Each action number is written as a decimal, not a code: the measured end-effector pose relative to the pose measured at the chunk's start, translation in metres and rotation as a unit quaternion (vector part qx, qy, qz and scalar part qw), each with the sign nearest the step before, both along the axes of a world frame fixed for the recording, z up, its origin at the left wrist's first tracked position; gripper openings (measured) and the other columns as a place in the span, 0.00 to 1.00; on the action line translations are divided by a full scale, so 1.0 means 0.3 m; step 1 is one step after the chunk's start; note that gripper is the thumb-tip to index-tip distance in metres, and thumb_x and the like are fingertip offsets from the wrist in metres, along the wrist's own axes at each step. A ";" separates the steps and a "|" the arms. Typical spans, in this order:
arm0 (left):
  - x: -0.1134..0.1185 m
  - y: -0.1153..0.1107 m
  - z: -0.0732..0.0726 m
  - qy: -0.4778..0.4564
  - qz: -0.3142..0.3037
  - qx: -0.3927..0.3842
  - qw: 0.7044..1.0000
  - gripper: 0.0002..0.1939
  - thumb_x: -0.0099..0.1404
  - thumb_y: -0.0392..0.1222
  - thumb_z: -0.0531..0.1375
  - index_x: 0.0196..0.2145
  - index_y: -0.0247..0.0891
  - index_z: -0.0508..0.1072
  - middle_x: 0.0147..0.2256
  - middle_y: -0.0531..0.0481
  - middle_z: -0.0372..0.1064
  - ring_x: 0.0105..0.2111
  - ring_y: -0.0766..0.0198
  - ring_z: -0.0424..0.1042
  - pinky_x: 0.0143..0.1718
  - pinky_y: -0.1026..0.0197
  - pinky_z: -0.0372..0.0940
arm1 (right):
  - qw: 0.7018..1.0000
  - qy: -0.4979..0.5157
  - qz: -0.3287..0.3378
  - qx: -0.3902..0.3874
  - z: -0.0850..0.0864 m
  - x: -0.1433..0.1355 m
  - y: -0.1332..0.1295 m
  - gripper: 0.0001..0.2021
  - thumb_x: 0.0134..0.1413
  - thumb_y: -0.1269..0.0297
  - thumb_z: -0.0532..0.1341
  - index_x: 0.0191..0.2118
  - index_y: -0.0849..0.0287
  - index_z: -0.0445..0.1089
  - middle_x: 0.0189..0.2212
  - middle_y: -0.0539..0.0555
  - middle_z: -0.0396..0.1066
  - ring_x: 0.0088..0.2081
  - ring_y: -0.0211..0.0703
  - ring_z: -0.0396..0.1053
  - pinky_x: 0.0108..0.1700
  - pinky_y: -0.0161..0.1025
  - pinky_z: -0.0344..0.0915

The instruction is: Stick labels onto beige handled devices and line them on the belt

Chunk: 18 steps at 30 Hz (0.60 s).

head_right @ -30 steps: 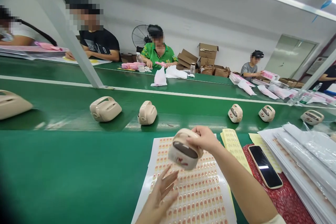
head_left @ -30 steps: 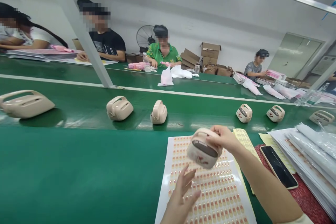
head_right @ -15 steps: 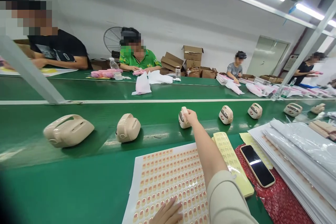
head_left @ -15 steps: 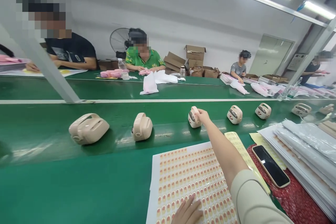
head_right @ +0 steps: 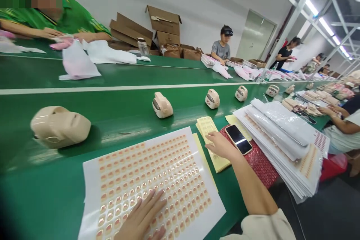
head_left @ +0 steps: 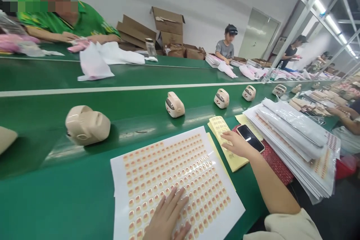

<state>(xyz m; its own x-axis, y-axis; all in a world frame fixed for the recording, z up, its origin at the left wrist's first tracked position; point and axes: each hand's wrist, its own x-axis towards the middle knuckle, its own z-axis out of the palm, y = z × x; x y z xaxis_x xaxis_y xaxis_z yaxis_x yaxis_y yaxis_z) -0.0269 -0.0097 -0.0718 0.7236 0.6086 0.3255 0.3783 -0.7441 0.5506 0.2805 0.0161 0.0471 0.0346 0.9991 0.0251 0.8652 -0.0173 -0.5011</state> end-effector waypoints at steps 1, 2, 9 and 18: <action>0.001 -0.003 -0.002 -0.001 0.005 0.013 1.000 0.28 0.58 0.44 0.56 0.56 0.52 0.56 0.56 0.50 0.55 0.56 0.48 0.54 0.54 0.46 0.54 | 0.999 -0.010 -0.036 0.009 -0.016 0.021 -0.050 0.15 0.51 0.65 0.57 0.46 0.60 0.69 0.48 0.60 0.65 0.51 0.50 0.61 0.53 0.49 0.57; 0.003 -0.006 -0.006 -0.004 0.013 0.025 1.000 0.27 0.58 0.45 0.56 0.56 0.51 0.56 0.56 0.50 0.56 0.56 0.49 0.55 0.54 0.46 0.54 | 0.997 -0.019 -0.071 0.019 -0.034 0.038 -0.090 0.14 0.52 0.65 0.56 0.45 0.60 0.69 0.46 0.60 0.66 0.50 0.50 0.63 0.53 0.50 0.58; 0.003 0.006 0.043 0.058 0.006 0.064 0.996 0.26 0.60 0.48 0.54 0.55 0.45 0.58 0.55 0.47 0.58 0.55 0.50 0.56 0.52 0.46 0.57 | 0.977 -0.057 -0.185 0.095 -0.167 0.019 -0.162 0.08 0.49 0.70 0.57 0.34 0.61 0.73 0.40 0.59 0.70 0.44 0.50 0.65 0.48 0.49 0.61; -0.016 0.005 0.002 0.050 0.006 0.153 0.987 0.31 0.56 0.51 0.55 0.57 0.47 0.55 0.53 0.46 0.61 0.50 0.48 0.63 0.44 0.50 0.66 | 0.968 -0.034 -0.187 0.163 -0.188 -0.033 -0.149 0.05 0.48 0.74 0.57 0.26 0.60 0.67 0.32 0.56 0.68 0.37 0.47 0.64 0.41 0.44 0.63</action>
<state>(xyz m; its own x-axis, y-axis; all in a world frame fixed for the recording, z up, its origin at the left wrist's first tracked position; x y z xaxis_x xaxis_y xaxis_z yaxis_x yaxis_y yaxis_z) -0.0318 -0.0081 -0.0713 0.7541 0.5017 0.4237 0.4292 -0.8649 0.2602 0.2707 -0.0287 -0.0094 0.3789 0.8559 0.3520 0.8606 -0.1860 -0.4742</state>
